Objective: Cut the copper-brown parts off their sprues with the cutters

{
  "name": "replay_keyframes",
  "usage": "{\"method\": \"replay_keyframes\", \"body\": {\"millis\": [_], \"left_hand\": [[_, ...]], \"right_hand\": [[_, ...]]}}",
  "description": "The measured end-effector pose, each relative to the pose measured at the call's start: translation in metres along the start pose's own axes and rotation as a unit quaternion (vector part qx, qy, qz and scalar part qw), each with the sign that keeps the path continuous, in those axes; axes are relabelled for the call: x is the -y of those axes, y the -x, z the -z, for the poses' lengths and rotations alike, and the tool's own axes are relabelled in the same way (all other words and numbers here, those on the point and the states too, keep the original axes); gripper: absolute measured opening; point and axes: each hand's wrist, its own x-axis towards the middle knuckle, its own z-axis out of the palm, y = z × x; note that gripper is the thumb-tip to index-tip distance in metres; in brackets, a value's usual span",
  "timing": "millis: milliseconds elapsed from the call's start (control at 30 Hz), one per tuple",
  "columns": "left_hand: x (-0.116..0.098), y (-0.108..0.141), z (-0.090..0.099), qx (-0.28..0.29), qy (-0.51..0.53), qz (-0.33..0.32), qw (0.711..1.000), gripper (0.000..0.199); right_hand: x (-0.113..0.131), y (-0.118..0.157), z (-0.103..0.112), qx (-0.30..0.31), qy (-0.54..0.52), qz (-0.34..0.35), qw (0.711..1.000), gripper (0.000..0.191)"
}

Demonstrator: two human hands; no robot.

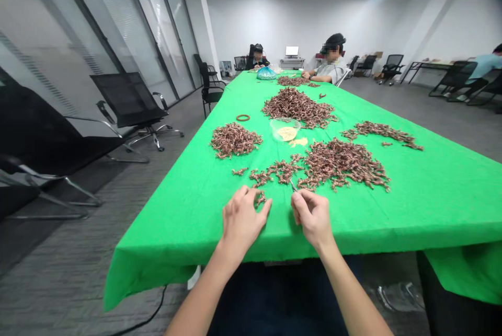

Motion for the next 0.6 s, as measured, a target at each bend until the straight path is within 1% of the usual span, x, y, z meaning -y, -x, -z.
{"method": "replay_keyframes", "body": {"millis": [67,133,200,267,400,500,600], "left_hand": [[0.000,-0.004,-0.007,-0.004,-0.011,-0.014,1.000,0.014],[0.003,-0.004,-0.009,-0.009,0.008,-0.030,0.999,0.010],[0.009,-0.004,-0.009,-0.003,0.061,-0.042,0.997,0.006],[0.015,-0.004,-0.009,0.014,0.146,-0.036,0.989,0.004],[0.022,-0.006,-0.009,0.032,0.302,0.004,0.953,0.006],[0.024,-0.007,-0.010,0.029,0.397,0.003,0.918,0.011],[0.025,-0.008,-0.008,0.017,0.467,-0.006,0.884,0.013]], "right_hand": [[-0.001,0.000,0.001,0.023,-0.036,-0.031,0.999,0.043],[-0.001,-0.001,0.002,0.043,-0.055,-0.052,0.996,0.041],[0.001,-0.002,0.002,0.059,-0.052,-0.058,0.995,0.041],[0.003,-0.003,0.001,0.068,-0.031,-0.053,0.996,0.041],[0.005,-0.004,0.000,0.066,0.030,-0.022,0.997,0.039],[0.005,-0.003,0.000,0.058,0.054,-0.007,0.997,0.037],[0.006,-0.001,-0.001,0.052,0.084,0.009,0.995,0.035]]}}
